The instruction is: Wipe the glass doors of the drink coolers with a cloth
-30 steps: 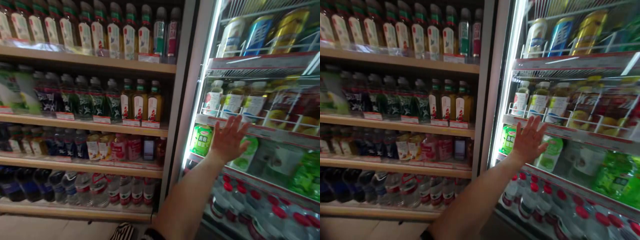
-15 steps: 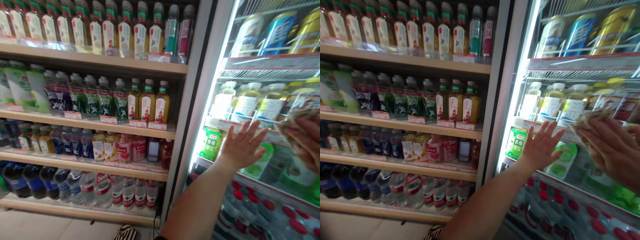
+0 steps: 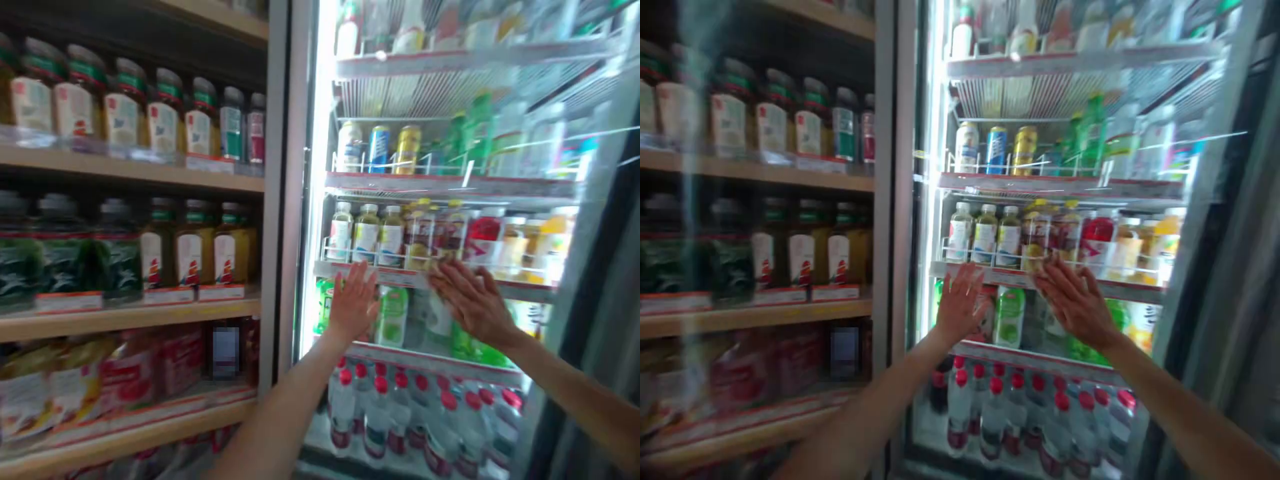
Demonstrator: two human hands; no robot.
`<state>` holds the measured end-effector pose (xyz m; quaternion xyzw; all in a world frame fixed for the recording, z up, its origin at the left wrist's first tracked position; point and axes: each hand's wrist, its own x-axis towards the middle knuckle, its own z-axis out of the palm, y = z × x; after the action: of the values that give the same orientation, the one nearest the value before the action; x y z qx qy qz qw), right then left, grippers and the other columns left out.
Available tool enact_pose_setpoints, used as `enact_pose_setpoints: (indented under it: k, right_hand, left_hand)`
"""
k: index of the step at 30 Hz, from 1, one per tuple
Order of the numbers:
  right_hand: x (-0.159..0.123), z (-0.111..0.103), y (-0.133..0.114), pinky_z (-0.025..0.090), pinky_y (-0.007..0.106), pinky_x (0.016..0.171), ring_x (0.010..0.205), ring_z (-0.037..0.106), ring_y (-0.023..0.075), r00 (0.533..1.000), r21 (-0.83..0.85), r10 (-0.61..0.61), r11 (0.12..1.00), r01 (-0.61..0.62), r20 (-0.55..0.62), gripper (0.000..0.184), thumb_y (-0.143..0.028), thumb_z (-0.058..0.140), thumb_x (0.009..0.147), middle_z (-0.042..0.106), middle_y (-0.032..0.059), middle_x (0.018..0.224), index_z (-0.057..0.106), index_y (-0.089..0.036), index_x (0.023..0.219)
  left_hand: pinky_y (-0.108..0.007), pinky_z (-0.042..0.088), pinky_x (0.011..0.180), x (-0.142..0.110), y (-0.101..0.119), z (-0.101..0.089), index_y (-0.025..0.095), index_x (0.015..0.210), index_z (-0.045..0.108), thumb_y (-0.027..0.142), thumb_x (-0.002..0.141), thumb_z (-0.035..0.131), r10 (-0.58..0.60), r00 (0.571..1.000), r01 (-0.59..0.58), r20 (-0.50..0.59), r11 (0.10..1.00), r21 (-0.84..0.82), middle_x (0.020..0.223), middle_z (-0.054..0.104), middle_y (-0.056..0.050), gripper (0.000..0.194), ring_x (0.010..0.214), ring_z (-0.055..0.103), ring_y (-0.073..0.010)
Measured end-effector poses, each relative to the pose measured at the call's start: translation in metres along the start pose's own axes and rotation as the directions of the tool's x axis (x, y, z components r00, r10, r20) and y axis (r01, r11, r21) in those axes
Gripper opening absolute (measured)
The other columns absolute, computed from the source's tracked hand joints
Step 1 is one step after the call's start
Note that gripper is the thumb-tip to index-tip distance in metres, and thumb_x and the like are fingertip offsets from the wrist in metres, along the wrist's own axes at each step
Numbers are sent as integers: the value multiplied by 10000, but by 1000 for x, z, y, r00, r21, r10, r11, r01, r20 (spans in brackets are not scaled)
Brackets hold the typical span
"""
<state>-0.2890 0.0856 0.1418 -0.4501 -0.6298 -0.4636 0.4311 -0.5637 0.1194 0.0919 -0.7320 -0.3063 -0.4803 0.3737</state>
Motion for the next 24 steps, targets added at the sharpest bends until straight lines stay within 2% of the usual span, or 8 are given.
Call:
enact_pose_setpoints:
  k: [5,8,11,13,16,18,21,24]
  right_hand:
    - [14,-29,25,373,510,981,1338,323,290,886,-164,275,920,-355,-374,494,-260,350,881,342,170,1442,414,-132,1354]
    - [6,-35,11,315,456,1053,1371,270,230,992,-197,-14,980,-10,-123,506,-234,361,891,346,88,1455,348,-233,1397]
    - [-4,-36,27,278,454,1079,1348,318,200,978,-204,-206,956,209,39,531,-224,381,894,410,38,1420,296,-310,1410]
    - [1,-41,55,309,487,1049,1331,344,226,982,-251,14,966,-63,-190,526,-216,356,900,418,92,1406,289,-252,1421]
    - [24,-46,79,341,519,1021,1334,328,262,824,-178,284,893,-414,-491,516,-214,297,911,399,162,1402,287,-163,1425]
    - [36,-41,64,321,515,1049,1362,278,252,871,-155,254,926,-345,-421,532,-214,295,914,356,133,1437,242,-188,1443]
    - [42,-24,8,275,493,1095,1403,174,228,993,-87,22,996,-32,-115,613,-194,346,893,285,44,1487,133,-272,1463]
    - [41,-7,-37,259,463,1117,1407,161,217,996,18,-90,996,90,-5,722,-180,414,852,281,41,1490,50,-247,1472]
  left_hand:
    - [-472,190,1120,38,-1,-8,188,1290,449,314,845,485,-2,998,1,-57,1000,-21,1425,394,-113,464,1374,254,-252]
    - [-479,154,1129,74,4,-6,212,1344,393,354,861,461,-29,994,25,-102,999,-35,1456,346,-97,509,1386,225,-250]
    - [-485,124,1135,95,6,2,233,1387,331,385,870,446,-38,992,33,-121,999,-42,1466,327,-85,551,1394,198,-247]
    - [-489,109,1137,97,5,9,234,1399,310,394,870,446,-27,992,22,-125,999,-40,1472,315,-88,569,1399,176,-247]
    - [-510,98,1133,92,3,15,219,1406,297,385,867,448,-19,989,15,-145,999,-29,1475,299,-109,583,1403,153,-257]
    - [-525,96,1129,89,3,16,219,1405,298,375,865,449,-26,987,20,-157,999,-39,1470,309,-118,582,1401,160,-262]
    - [-544,117,1125,95,9,11,230,1382,340,357,850,463,-82,980,65,-180,993,-98,1458,337,-111,560,1395,184,-275]
    - [-504,235,1113,112,27,3,212,1352,380,279,852,432,-113,975,69,-190,973,-221,1426,393,-101,507,1368,270,-250]
